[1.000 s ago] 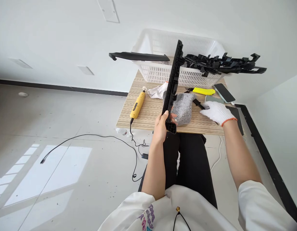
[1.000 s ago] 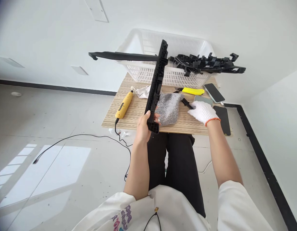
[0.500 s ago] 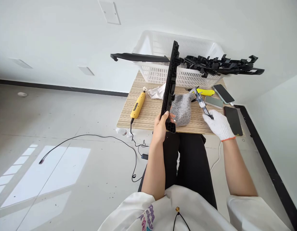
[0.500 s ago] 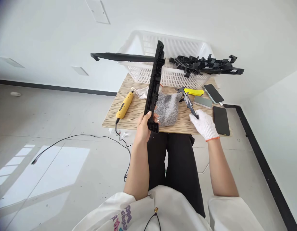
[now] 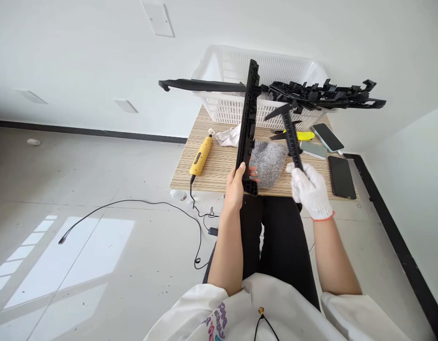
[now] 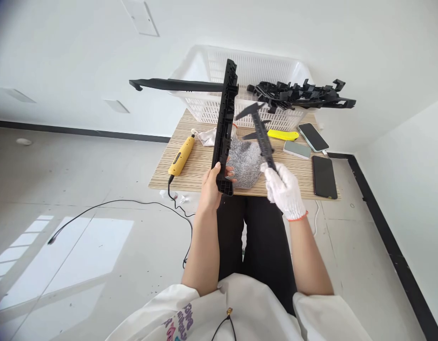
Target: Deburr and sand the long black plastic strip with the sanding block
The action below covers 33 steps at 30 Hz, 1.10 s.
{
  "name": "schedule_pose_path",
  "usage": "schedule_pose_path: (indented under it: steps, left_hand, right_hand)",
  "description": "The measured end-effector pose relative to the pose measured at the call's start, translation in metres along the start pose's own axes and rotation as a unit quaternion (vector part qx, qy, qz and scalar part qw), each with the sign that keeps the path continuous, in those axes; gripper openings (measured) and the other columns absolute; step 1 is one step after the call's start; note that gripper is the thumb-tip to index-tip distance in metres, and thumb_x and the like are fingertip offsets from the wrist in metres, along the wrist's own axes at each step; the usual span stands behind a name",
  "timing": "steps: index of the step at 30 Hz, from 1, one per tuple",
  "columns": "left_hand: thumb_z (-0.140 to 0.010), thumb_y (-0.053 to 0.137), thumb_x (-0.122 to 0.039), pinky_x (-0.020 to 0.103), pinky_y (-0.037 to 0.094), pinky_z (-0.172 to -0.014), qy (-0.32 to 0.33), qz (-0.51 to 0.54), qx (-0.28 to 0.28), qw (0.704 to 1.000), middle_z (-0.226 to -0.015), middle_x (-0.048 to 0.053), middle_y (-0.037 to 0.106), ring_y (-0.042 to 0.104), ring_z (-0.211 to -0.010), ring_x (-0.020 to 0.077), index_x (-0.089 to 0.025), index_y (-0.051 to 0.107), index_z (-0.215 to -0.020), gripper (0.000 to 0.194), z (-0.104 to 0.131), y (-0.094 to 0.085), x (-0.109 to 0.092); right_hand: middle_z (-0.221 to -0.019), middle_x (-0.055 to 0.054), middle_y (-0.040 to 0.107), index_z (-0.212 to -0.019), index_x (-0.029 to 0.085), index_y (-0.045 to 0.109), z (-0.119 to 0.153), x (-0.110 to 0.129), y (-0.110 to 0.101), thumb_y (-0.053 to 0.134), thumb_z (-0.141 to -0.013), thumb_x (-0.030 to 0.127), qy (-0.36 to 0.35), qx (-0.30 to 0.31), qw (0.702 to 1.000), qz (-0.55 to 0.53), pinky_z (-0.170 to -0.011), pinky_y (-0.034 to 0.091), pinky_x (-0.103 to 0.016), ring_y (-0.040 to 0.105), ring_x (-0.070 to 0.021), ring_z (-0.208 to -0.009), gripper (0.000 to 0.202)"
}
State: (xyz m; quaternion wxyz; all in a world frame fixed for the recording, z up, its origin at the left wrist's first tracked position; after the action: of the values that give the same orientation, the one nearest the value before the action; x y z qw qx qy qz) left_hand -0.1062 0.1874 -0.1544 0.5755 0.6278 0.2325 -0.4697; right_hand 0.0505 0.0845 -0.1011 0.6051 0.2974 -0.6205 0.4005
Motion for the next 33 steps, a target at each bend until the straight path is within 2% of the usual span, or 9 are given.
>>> schedule_pose_path:
  steps: [3,5,8,10,13,16,20,25,33]
  left_hand:
    - [-0.087,0.062,-0.045,0.025,0.055,-0.064,-0.008,0.011,-0.005,1.000,-0.091,0.006,0.067,0.059,-0.075,0.0143,-0.019,0.073,-0.107,0.034,0.000,0.000,0.000]
    - [-0.087,0.063,-0.044,0.025,0.055,-0.063,-0.012,0.017,-0.003,1.000,-0.089,0.005,0.067,0.059,-0.074,0.0137,-0.018,0.073,-0.107,0.034,0.000,0.000,0.001]
    - [-0.086,0.063,-0.045,0.024,0.054,-0.062,-0.014,0.024,-0.010,1.000,-0.087,0.004,0.067,0.058,-0.071,0.0128,-0.017,0.072,-0.109,0.037,0.000,-0.001,0.003]
    - [-0.085,0.064,-0.047,0.024,0.054,-0.061,-0.021,0.035,-0.029,0.999,-0.086,0.003,0.067,0.057,-0.068,0.0118,-0.016,0.071,-0.111,0.041,0.000,-0.003,0.004]
    - [-0.085,0.064,-0.048,0.025,0.054,-0.062,-0.031,0.059,-0.046,0.997,-0.082,0.002,0.065,0.056,-0.067,0.0116,-0.015,0.070,-0.112,0.043,-0.001,-0.004,0.005]
    - [-0.084,0.066,-0.049,0.025,0.056,-0.065,-0.031,0.066,-0.039,0.997,-0.083,0.002,0.065,0.057,-0.071,0.0120,-0.016,0.070,-0.113,0.044,-0.001,-0.004,0.002]
    - [-0.079,0.071,-0.048,0.026,0.056,-0.063,-0.039,0.067,-0.051,0.996,-0.080,0.002,0.064,0.056,-0.067,0.0114,-0.016,0.071,-0.110,0.044,-0.002,-0.003,-0.001]
    - [-0.082,0.069,-0.048,0.025,0.055,-0.062,-0.043,0.026,-0.055,0.997,-0.073,-0.001,0.057,0.052,-0.060,0.0096,-0.016,0.070,-0.110,0.043,-0.001,-0.002,-0.001]
    - [-0.088,0.062,-0.044,0.025,0.057,-0.068,-0.042,-0.015,-0.046,0.998,-0.077,-0.001,0.058,0.052,-0.064,0.0096,-0.019,0.066,-0.114,0.037,-0.001,-0.003,0.002]
  right_hand:
    - [-0.053,0.009,0.038,-0.100,0.024,0.062,-0.012,0.008,0.026,0.056,-0.092,0.042,-0.022,0.044,0.996,-0.078,-0.033,0.029,-0.020,0.035,-0.0069,-0.037,0.020]
    - [-0.056,0.008,0.045,-0.106,0.025,0.060,-0.026,0.018,0.041,0.056,-0.092,0.039,-0.049,0.057,0.989,-0.129,-0.035,0.031,-0.020,0.038,-0.0067,-0.040,0.021]
    - [-0.076,0.004,0.062,-0.113,0.025,0.059,-0.050,0.032,0.060,0.062,-0.087,0.036,-0.082,0.052,0.974,-0.204,-0.040,0.037,-0.018,0.048,-0.0055,-0.048,0.028]
    - [-0.086,0.003,0.065,-0.110,0.024,0.061,-0.065,0.037,0.070,0.066,-0.083,0.036,-0.096,0.037,0.967,-0.234,-0.040,0.037,-0.017,0.051,-0.0043,-0.052,0.030]
    - [-0.073,0.003,0.062,-0.101,0.021,0.064,-0.086,0.035,0.082,0.063,-0.084,0.050,-0.074,0.030,0.966,-0.247,-0.033,0.031,-0.016,0.046,-0.0039,-0.044,0.034]
    - [-0.062,0.006,0.057,-0.099,0.019,0.064,-0.111,0.032,0.089,0.061,-0.084,0.057,-0.057,0.037,0.965,-0.253,-0.029,0.028,-0.016,0.042,-0.0039,-0.037,0.040]
    - [-0.064,0.006,0.061,-0.097,0.022,0.058,-0.132,0.033,0.093,0.063,-0.082,0.057,-0.061,0.054,0.968,-0.239,-0.026,0.029,-0.017,0.043,-0.0049,-0.033,0.038]
    - [-0.064,0.010,0.062,-0.110,0.028,0.047,-0.128,0.025,0.098,0.060,-0.086,0.053,-0.047,0.049,0.969,-0.236,-0.024,0.025,-0.017,0.042,-0.0057,-0.028,0.038]
    - [-0.056,0.014,0.052,-0.100,0.029,0.035,-0.131,0.013,0.099,0.057,-0.088,0.050,-0.004,0.037,0.966,-0.255,-0.025,0.025,-0.016,0.040,-0.0066,-0.026,0.033]
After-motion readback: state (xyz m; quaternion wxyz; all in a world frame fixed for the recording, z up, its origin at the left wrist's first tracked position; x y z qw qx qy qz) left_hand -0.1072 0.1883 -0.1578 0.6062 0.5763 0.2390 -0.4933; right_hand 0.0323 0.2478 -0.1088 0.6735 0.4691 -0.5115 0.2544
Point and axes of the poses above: each hand's wrist, its own z-axis away from the middle knuckle, its own y-axis out of the palm, x = y × z, the point moved 3 cm from there along -z, towards the middle knuckle
